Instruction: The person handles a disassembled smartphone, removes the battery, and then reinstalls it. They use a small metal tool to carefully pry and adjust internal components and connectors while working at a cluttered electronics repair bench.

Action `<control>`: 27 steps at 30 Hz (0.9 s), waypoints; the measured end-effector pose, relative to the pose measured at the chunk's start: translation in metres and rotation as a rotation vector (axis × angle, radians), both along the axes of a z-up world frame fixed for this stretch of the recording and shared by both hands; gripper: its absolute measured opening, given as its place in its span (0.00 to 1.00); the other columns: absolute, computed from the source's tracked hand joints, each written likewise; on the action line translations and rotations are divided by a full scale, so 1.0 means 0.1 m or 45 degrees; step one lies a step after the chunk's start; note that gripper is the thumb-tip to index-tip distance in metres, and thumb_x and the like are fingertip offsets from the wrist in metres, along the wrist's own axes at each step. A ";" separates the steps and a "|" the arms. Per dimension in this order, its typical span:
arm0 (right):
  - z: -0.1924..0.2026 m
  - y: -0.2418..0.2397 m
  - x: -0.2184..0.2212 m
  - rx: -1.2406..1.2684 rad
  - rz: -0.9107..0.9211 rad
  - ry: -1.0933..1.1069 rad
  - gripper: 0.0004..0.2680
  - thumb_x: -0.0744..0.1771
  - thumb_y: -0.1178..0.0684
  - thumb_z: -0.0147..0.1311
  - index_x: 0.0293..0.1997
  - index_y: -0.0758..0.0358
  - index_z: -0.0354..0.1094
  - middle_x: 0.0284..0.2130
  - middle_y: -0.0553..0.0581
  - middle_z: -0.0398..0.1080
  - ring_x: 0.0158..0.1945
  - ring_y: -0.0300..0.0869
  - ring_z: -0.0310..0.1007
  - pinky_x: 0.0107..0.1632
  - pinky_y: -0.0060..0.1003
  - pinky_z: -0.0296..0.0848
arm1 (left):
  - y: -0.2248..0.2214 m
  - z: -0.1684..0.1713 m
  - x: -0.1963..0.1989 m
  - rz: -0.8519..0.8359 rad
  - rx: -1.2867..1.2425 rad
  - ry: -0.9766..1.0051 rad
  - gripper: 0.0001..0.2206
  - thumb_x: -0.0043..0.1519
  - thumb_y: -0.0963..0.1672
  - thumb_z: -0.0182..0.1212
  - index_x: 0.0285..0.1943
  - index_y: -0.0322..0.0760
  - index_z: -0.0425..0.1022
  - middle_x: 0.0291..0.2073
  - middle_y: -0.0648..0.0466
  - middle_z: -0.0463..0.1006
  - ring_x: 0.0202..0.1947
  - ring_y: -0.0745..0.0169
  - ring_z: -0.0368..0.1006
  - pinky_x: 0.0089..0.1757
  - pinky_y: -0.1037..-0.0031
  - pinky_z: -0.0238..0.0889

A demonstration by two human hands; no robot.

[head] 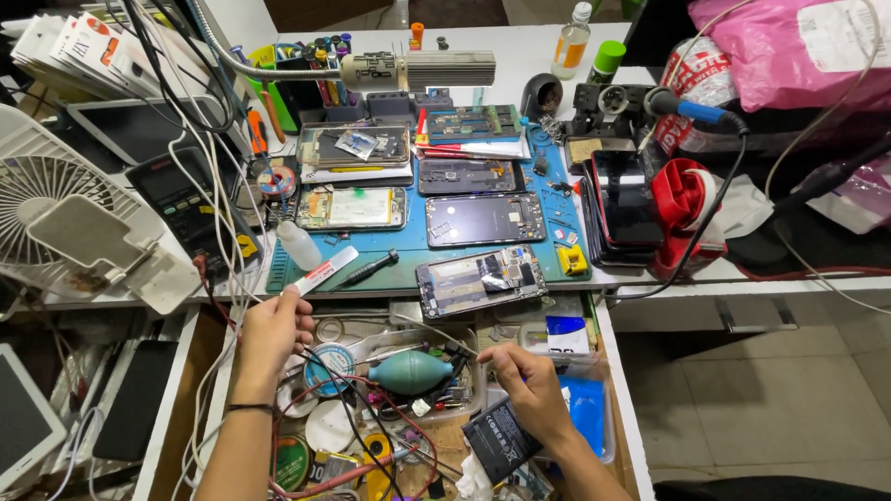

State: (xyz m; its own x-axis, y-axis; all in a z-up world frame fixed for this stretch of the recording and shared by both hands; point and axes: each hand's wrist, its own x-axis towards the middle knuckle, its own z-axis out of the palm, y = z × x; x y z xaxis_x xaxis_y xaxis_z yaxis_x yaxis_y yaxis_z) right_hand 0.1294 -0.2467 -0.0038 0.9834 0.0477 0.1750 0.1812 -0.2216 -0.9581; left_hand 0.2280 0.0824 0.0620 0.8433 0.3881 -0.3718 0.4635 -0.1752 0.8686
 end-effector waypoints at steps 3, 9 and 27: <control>0.04 -0.02 0.02 -0.012 -0.017 0.001 0.15 0.70 0.44 0.43 0.38 0.59 0.78 0.22 0.52 0.75 0.22 0.36 0.68 0.25 0.30 0.68 | 0.02 0.04 0.01 -0.088 0.141 0.063 0.22 0.74 0.50 0.43 0.29 0.34 0.70 0.20 0.49 0.72 0.16 0.60 0.66 0.22 0.74 0.55; 0.04 -0.05 0.05 0.030 -0.059 -0.003 0.13 0.70 0.46 0.45 0.39 0.60 0.78 0.23 0.51 0.76 0.23 0.36 0.73 0.25 0.27 0.73 | 0.05 0.18 0.00 -0.397 0.733 0.173 0.31 0.75 0.52 0.34 0.34 0.30 0.81 0.19 0.47 0.81 0.18 0.56 0.78 0.36 0.68 0.72; -0.12 -0.12 0.04 0.354 -0.382 -0.116 0.18 0.71 0.39 0.45 0.28 0.60 0.71 0.15 0.52 0.70 0.17 0.35 0.67 0.21 0.26 0.61 | -1.52 -0.42 -1.37 -1.542 0.963 -0.765 0.30 0.61 0.47 0.67 0.72 0.39 0.61 0.52 0.45 0.75 0.47 0.47 0.71 0.45 0.55 0.66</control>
